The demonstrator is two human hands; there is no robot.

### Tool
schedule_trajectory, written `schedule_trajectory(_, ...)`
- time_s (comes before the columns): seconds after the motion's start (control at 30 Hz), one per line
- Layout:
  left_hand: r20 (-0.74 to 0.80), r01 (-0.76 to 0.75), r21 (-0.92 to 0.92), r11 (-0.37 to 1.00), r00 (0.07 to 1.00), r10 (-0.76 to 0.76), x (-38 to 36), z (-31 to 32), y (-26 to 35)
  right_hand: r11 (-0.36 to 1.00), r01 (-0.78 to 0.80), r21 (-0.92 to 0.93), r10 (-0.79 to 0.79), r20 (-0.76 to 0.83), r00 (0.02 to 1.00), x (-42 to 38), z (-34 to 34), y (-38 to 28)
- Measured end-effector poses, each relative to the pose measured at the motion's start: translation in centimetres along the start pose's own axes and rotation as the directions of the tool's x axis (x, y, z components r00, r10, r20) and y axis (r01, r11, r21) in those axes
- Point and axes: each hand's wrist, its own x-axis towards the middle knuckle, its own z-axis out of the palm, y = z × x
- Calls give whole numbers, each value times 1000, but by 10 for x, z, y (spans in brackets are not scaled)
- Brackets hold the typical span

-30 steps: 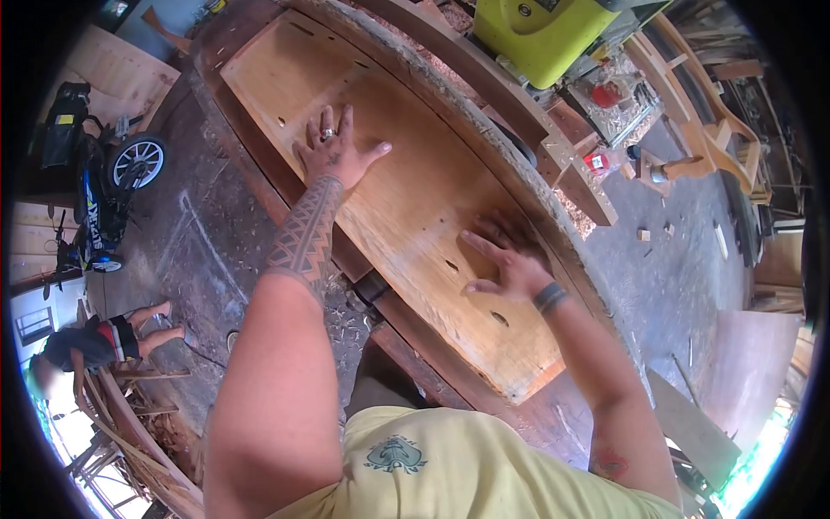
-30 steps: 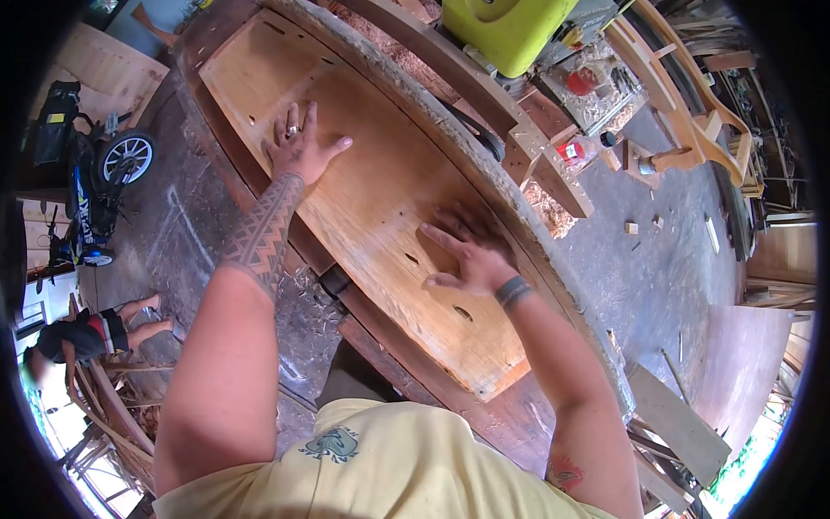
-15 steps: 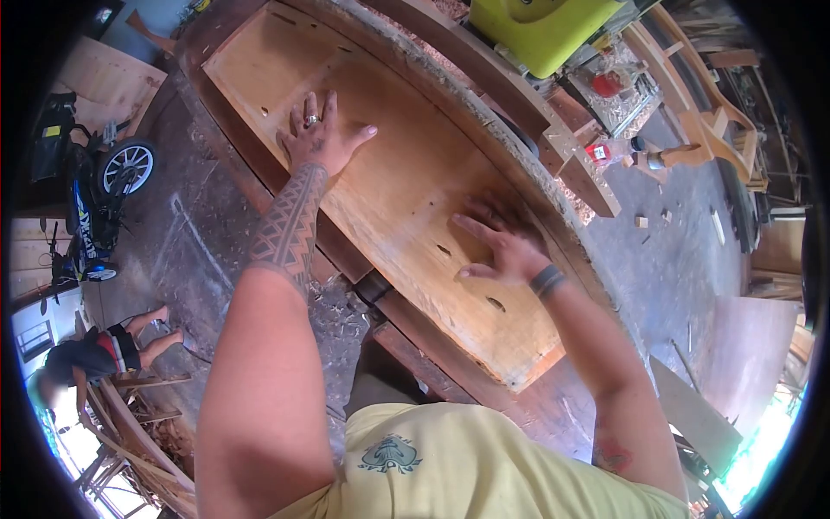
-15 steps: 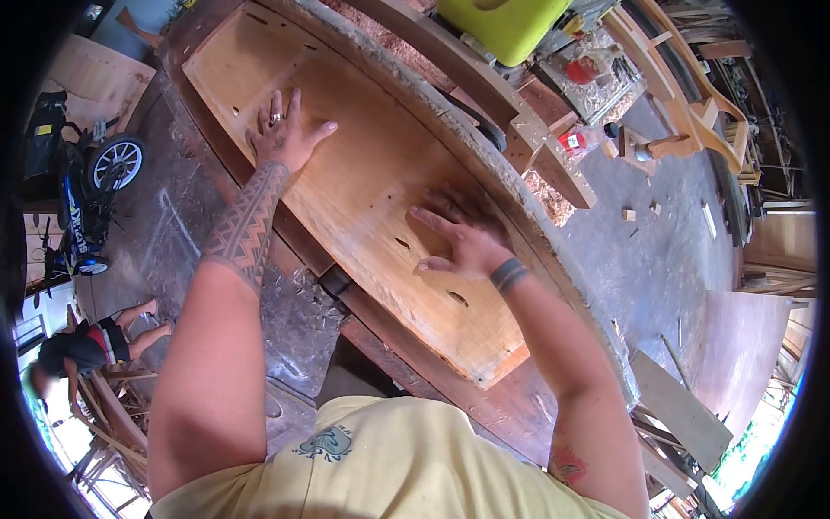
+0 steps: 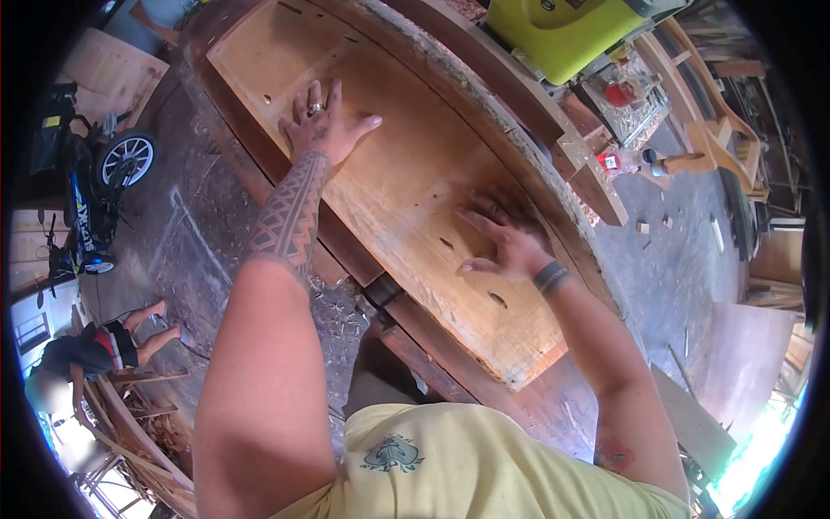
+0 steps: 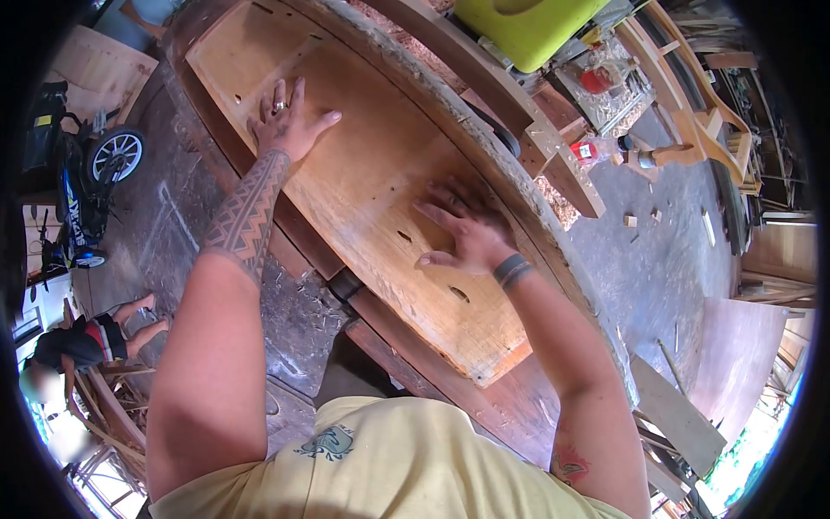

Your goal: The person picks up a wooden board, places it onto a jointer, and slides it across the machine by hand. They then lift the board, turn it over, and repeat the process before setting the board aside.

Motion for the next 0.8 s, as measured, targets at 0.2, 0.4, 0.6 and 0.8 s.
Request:
schedule_trajectory(0.2, 37, 6, -4, 1000, 999, -6, 2, -5, -2, 999, 15, -36, -15, 2, 1000, 8, 2, 2)
schedule_trajectory(0.4, 102, -6, 10, 1000, 995, 5, 5, -7, -5, 999, -36, -25, 37, 70, 997, 10, -3, -4)
schedule_trajectory(0.6, 155, -2, -20, 1000, 988, 5, 6, -8, -6, 1000, -20, -12, 21, 40, 999, 13, -2, -6)
schedule_trajectory(0.8, 170, -6, -17, 1000, 985, 8, 8, -8, -9, 999, -45, -13, 46, 57, 997, 15, -1, -8)
